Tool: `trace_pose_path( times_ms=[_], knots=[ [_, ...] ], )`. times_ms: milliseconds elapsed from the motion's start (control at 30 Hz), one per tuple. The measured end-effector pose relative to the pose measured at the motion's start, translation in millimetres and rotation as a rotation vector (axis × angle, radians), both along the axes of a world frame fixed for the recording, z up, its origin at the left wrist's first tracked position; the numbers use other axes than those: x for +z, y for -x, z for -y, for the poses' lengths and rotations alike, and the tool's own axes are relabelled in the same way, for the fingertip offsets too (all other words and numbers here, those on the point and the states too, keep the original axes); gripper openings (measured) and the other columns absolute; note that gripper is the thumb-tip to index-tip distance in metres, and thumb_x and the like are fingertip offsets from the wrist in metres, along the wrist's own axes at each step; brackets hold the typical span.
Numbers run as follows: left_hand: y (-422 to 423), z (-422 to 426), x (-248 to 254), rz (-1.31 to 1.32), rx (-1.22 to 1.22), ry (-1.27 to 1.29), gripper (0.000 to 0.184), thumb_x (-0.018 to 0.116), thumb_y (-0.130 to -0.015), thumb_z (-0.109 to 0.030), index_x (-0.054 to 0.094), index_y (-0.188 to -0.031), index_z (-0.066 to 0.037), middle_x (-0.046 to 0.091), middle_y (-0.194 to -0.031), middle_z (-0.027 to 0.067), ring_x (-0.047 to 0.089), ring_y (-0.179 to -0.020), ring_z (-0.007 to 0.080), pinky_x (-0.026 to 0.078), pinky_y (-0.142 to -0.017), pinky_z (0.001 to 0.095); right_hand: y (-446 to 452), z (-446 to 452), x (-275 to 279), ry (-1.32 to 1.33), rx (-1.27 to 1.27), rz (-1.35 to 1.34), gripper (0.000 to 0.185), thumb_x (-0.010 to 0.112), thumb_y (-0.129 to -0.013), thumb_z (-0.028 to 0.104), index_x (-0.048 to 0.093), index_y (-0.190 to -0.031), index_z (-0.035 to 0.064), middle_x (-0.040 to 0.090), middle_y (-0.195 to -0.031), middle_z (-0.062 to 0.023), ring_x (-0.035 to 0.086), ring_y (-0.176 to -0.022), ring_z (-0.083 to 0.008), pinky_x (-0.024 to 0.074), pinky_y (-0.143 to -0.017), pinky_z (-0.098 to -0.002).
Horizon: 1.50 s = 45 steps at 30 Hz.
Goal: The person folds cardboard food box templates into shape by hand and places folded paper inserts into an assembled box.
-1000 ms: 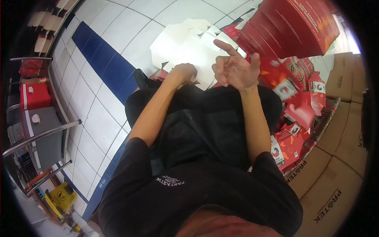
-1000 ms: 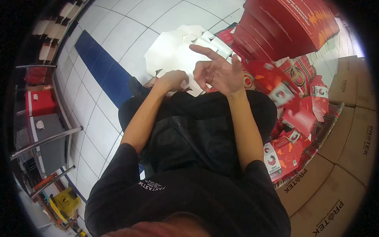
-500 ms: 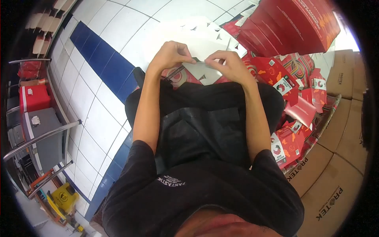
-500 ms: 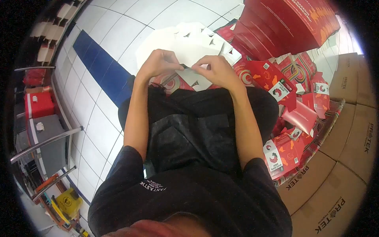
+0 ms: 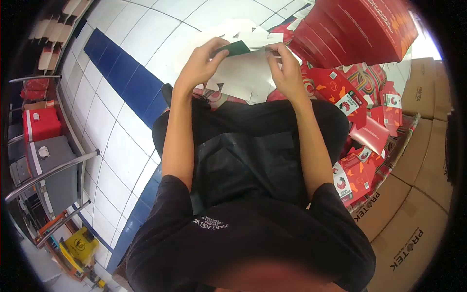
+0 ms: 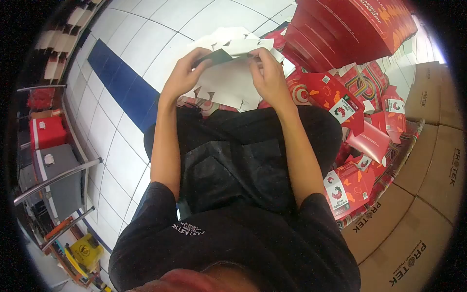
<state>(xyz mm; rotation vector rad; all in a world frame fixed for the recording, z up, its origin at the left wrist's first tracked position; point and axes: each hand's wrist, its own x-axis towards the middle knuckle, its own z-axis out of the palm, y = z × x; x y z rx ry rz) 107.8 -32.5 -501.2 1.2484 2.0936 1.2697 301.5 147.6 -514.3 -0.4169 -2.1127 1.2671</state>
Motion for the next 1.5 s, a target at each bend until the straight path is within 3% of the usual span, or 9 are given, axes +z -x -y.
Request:
trace_pose_path(
  times_ms=[33,133,267,333,633,1067,1233,1400,1500],
  knots=[
    [1,-1,-3,0.003,0.022,-0.104,0.023,0.074,-0.105,-0.017,0.074,-0.12,0.001,0.077,-0.095,0.0071,0.07,-0.087,0.012,0.057,-0.077,0.0314,0,-2,-2,-0.011,-0.007,-0.021,0.019,0.065,-0.108,0.011,0.066,-0.121,-0.0018,0.07,-0.12,-0.0158,0.073,-0.108,-0.0229,0.057,-0.089,-0.0356],
    [8,3,-1,0.012,0.148,0.008,0.025,0.073,-0.105,-0.023,0.079,-0.119,-0.003,0.082,-0.102,0.0129,0.072,-0.083,0.0215,0.056,-0.078,0.0363,0,-10,-1,-0.099,0.125,-0.062,0.02,0.065,-0.101,0.006,0.065,-0.119,-0.0027,0.066,-0.115,-0.0177,0.07,-0.105,-0.0317,0.0552,-0.094,-0.041],
    [2,4,8,0.063,0.117,0.039,0.024,0.07,-0.106,-0.019,0.08,-0.122,-0.003,0.081,-0.1,0.0115,0.07,-0.084,0.0183,0.056,-0.079,0.0357,-4,-5,10,-0.144,0.204,-0.091,0.02,0.066,-0.098,0.005,0.066,-0.117,-0.0002,0.062,-0.113,-0.0157,0.066,-0.102,-0.0324,0.0524,-0.095,-0.0414],
    [-5,2,-4,0.069,-0.113,-0.022,0.027,0.068,-0.106,-0.014,0.08,-0.128,-0.005,0.078,-0.099,0.0118,0.067,-0.085,0.0189,0.055,-0.08,0.0362,-3,2,9,-0.302,0.2,0.022,0.016,0.068,-0.098,0.007,0.066,-0.113,0.0016,0.062,-0.106,-0.0145,0.064,-0.098,-0.0334,0.0515,-0.09,-0.0424],
    [-6,0,-8,0.005,-0.142,0.069,0.031,0.064,-0.106,-0.011,0.08,-0.133,-0.009,0.074,-0.102,0.0119,0.066,-0.09,0.0223,0.054,-0.087,0.0356,9,16,-6,-0.241,-0.132,-0.08,0.016,0.076,-0.097,0.004,0.063,-0.106,0.0002,0.063,-0.096,-0.0129,0.066,-0.088,-0.0303,0.0525,-0.078,-0.0407],
    [-15,-3,3,0.115,-0.204,0.096,0.031,0.069,-0.103,-0.011,0.079,-0.132,-0.007,0.078,-0.114,0.0096,0.072,-0.1,0.0204,0.057,-0.091,0.0361,2,14,-5,-0.064,0.074,0.031,0.016,0.084,-0.091,0.003,0.074,-0.104,0.0001,0.062,-0.11,-0.0114,0.069,-0.082,-0.0223,0.0571,-0.077,-0.0339],
    [-35,-11,24,-0.019,-0.094,0.036,0.025,0.074,-0.102,-0.011,0.078,-0.126,-0.005,0.075,-0.109,0.0098,0.072,-0.102,0.0192,0.059,-0.085,0.0334,13,28,-6,-0.08,-0.171,-0.137,0.041,0.088,-0.088,0.004,0.069,-0.125,0.0011,0.058,-0.119,-0.0138,0.069,-0.089,-0.0227,0.0583,-0.08,-0.0348],
    [-59,-33,6,-0.049,0.183,-0.543,0.024,0.071,-0.097,0.008,0.063,-0.119,0.001,0.067,-0.113,0.0138,0.074,-0.1,0.0249,0.066,-0.085,0.0375,19,47,-32,0.296,0.05,-0.097,0.087,0.092,-0.087,0.015,0.044,-0.158,-0.0007,0.054,-0.152,-0.0219,0.062,-0.134,-0.0307,0.0535,-0.109,-0.0448],
    [-69,-32,10,-0.046,0.195,-0.549,0.025,0.07,-0.098,0.008,0.063,-0.121,0.001,0.066,-0.115,0.015,0.075,-0.103,0.0263,0.067,-0.089,0.0393,23,50,-21,0.249,0.09,-0.097,0.07,0.085,-0.094,0.01,0.05,-0.153,0.0,0.063,-0.141,-0.0189,0.069,-0.126,-0.0278,0.0544,-0.109,-0.0408]
  ],
)
